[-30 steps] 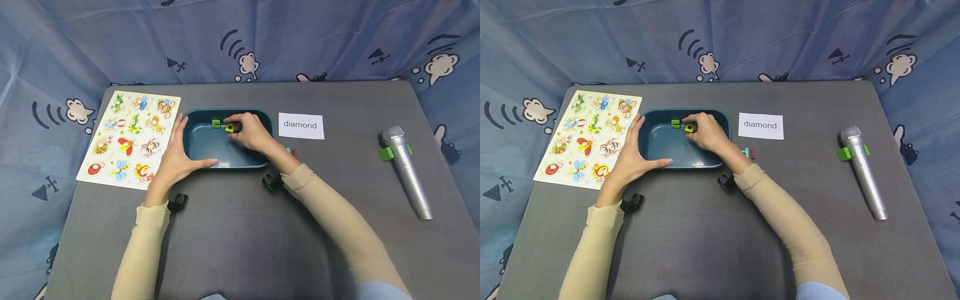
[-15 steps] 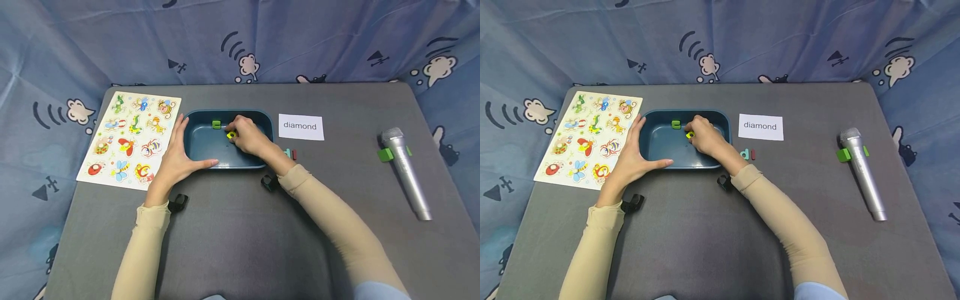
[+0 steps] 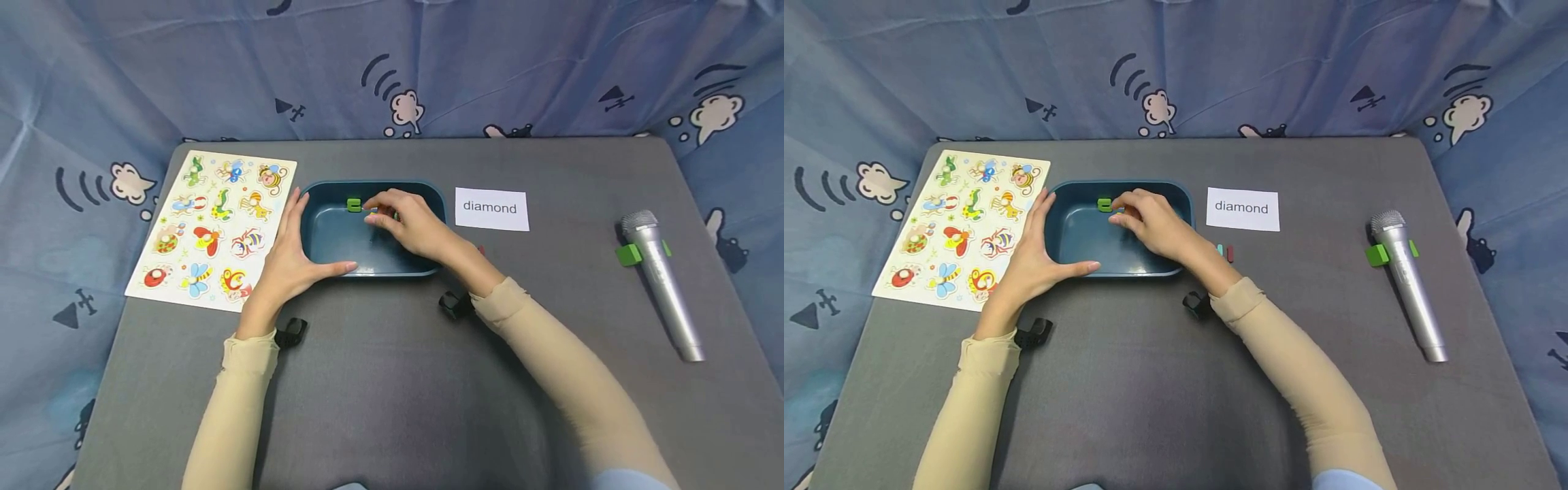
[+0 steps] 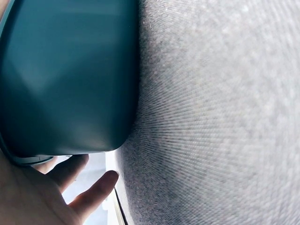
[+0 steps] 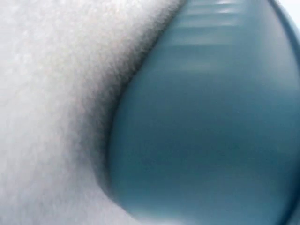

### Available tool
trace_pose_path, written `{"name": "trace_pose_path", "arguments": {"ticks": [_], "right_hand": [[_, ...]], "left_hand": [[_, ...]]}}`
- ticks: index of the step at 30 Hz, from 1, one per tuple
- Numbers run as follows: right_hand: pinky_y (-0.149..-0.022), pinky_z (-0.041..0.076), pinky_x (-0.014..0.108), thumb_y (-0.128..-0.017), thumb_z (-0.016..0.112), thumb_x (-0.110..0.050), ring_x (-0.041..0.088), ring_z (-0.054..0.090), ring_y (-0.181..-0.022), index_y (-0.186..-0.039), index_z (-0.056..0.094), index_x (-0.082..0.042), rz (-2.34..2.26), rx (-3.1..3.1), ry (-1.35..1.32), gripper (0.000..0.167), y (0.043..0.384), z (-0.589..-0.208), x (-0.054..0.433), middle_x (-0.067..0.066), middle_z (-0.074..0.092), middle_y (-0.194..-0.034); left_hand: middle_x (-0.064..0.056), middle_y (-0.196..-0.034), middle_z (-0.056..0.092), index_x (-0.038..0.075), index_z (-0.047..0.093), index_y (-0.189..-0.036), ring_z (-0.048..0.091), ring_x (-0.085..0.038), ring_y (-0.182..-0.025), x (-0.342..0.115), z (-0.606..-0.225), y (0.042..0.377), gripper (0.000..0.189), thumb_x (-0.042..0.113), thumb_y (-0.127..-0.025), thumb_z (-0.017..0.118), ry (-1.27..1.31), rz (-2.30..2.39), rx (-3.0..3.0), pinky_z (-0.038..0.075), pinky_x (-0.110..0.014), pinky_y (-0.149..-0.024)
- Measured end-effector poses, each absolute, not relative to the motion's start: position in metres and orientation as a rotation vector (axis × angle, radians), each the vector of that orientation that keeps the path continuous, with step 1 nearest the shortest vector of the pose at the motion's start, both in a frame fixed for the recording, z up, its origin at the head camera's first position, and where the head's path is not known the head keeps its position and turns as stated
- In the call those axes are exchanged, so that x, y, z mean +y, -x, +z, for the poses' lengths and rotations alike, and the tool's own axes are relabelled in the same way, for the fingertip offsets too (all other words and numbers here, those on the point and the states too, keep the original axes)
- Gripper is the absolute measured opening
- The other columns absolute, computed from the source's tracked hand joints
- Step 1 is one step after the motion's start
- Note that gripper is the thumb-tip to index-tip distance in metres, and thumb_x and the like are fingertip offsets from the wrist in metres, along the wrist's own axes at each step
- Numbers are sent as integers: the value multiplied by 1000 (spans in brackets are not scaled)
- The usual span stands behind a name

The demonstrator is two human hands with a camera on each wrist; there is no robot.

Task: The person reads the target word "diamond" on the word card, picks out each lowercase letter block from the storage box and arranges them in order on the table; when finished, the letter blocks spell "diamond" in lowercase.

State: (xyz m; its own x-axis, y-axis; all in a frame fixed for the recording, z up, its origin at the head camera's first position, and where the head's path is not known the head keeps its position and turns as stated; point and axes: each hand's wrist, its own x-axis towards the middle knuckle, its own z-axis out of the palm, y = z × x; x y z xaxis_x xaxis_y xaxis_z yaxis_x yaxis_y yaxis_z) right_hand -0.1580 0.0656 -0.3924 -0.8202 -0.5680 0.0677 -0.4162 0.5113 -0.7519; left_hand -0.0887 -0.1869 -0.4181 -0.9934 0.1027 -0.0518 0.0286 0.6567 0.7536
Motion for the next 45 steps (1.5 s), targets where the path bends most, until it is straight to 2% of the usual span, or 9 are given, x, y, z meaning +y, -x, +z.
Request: {"name": "trace_pose_path", "arguments": {"ticks": [6,9,17,22,27,30,35,42,45], "right_hand": [[-77,56,27,-89,87,-14,18,67,-82,-111,80,-2,-1416,2541,795,26,150,-380,84,9,75,-95],[-78,59,23,-84,90,-6,15,71,-82,-111,77,-1,-1515,2475,684,30,145,-373,97,11,76,-99],[-90,60,22,-86,81,10,10,72,-100,-125,75,0,-1655,2404,528,41,132,-363,143,14,72,-123],[-90,60,19,-92,76,9,8,71,-105,-127,75,-1,-1617,2451,467,37,128,-364,172,10,70,-126],[-91,53,14,-88,82,7,6,65,-103,-122,77,-2,-1525,2604,532,36,127,-369,199,12,69,-120],[-84,47,17,-85,85,4,11,58,-98,-118,79,-4,-1415,2727,571,34,126,-375,214,10,68,-113],[-74,37,23,-86,86,0,17,54,-92,-120,79,-7,-1150,2862,507,35,120,-387,231,8,70,-108],[-78,41,37,-87,86,-5,25,57,-90,-115,79,-5,-958,2884,559,29,108,-405,244,13,71,-105],[-77,39,33,-84,89,-4,24,55,-89,-113,79,-6,-963,2856,545,31,106,-411,248,12,70,-103]], "left_hand": [[14,-179,-4,30,8,-172,11,-24,-166,-186,-418,88,137,56,-70,96,-109,1257,2777,27,-69,-124],[16,-179,-5,31,9,-172,11,-24,-166,-186,-418,88,137,55,-69,96,-107,1256,2777,27,-69,-124],[17,-179,-4,27,11,-172,11,-24,-166,-186,-418,88,138,53,-68,97,-126,1263,2787,28,-69,-124],[16,-179,-5,27,10,-172,11,-24,-166,-186,-417,88,138,54,-69,97,-123,1266,2776,27,-68,-125],[10,-180,-2,30,9,-172,12,-26,-166,-186,-417,88,137,54,-69,96,-123,1254,2779,28,-69,-124],[9,-180,-2,32,8,-172,12,-25,-166,-186,-416,89,137,54,-69,96,-122,1249,2779,28,-69,-123],[9,-180,-1,32,9,-172,11,-25,-166,-187,-416,90,136,53,-70,96,-122,1252,2776,27,-69,-124],[8,-180,-2,31,9,-172,10,-24,-166,-188,-416,89,135,52,-70,96,-126,1252,2771,27,-69,-124],[7,-180,-1,31,9,-172,11,-24,-166,-187,-417,89,135,52,-70,96,-127,1251,2775,27,-68,-124]]}}
